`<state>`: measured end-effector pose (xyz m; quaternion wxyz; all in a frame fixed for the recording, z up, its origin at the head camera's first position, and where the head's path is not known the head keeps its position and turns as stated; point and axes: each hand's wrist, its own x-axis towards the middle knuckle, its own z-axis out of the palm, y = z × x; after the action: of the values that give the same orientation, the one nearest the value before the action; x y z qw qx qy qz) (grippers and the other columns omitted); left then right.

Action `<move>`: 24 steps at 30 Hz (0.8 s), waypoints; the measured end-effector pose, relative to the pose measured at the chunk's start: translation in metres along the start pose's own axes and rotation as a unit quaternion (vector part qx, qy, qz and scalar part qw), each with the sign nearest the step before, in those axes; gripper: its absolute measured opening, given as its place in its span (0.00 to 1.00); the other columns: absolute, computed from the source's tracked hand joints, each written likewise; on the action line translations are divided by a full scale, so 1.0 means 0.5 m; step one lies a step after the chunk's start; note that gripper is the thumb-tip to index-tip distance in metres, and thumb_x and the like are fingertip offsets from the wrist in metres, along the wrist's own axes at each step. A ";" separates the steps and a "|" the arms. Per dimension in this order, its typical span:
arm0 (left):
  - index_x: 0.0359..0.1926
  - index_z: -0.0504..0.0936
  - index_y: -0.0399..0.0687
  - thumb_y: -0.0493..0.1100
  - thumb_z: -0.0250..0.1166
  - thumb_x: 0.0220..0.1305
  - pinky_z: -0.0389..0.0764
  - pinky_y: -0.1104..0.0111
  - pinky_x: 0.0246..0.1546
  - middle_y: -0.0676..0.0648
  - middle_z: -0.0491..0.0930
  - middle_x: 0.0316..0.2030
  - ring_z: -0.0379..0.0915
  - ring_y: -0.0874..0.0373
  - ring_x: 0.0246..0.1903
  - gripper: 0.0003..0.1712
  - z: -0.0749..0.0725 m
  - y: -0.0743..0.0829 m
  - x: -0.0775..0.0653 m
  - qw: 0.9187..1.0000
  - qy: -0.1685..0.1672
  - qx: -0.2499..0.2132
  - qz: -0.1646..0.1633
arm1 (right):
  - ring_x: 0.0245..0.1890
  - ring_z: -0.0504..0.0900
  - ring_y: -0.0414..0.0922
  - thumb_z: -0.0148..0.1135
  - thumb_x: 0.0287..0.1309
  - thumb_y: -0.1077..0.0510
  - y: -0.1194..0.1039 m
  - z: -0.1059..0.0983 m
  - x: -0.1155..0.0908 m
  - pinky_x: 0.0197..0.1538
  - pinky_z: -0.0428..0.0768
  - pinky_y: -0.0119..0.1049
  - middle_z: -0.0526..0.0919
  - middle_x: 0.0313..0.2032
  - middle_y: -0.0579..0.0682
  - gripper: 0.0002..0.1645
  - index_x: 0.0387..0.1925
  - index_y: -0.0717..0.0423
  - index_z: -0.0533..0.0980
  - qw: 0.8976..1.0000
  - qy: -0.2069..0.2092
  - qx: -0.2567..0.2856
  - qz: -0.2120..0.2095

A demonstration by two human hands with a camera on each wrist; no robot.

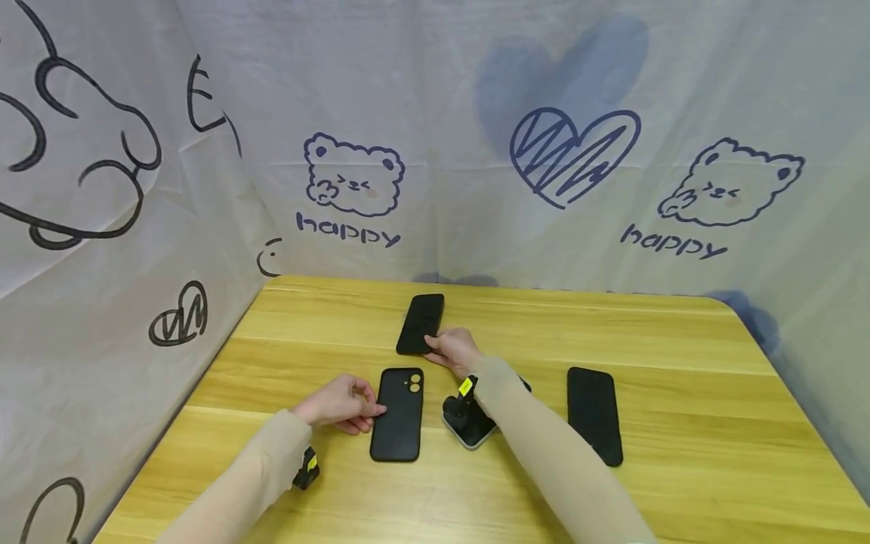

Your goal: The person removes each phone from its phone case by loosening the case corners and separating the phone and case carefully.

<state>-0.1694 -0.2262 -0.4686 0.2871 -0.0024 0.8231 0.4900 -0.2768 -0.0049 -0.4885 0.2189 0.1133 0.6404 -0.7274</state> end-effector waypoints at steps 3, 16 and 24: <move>0.35 0.77 0.40 0.41 0.67 0.67 0.82 0.72 0.23 0.50 0.82 0.20 0.79 0.64 0.20 0.09 0.000 0.001 -0.001 1.000 0.001 -0.002 -0.002 | 0.63 0.79 0.57 0.61 0.68 0.65 0.003 0.002 -0.004 0.53 0.85 0.38 0.64 0.71 0.68 0.33 0.70 0.72 0.64 1.000 0.007 -0.023 -0.014; 0.36 0.77 0.40 0.40 0.67 0.68 0.83 0.71 0.23 0.50 0.83 0.22 0.79 0.64 0.20 0.08 0.002 0.003 -0.004 1.000 0.002 0.001 -0.002 | 0.53 0.86 0.52 0.65 0.66 0.62 0.001 0.011 -0.007 0.44 0.87 0.32 0.69 0.70 0.66 0.34 0.70 0.67 0.67 0.997 0.039 -0.064 -0.021; 0.36 0.77 0.41 0.43 0.69 0.67 0.82 0.71 0.23 0.50 0.82 0.21 0.79 0.63 0.19 0.10 0.000 0.000 0.000 1.000 0.008 0.006 -0.009 | 0.43 0.89 0.49 0.68 0.63 0.62 -0.002 0.014 -0.004 0.40 0.87 0.30 0.75 0.64 0.66 0.32 0.66 0.68 0.71 0.997 0.051 -0.058 -0.024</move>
<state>-0.1693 -0.2263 -0.4684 0.2850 -0.0121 0.8284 0.4820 -0.2748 -0.0116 -0.4855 0.1745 0.1220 0.6943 -0.6874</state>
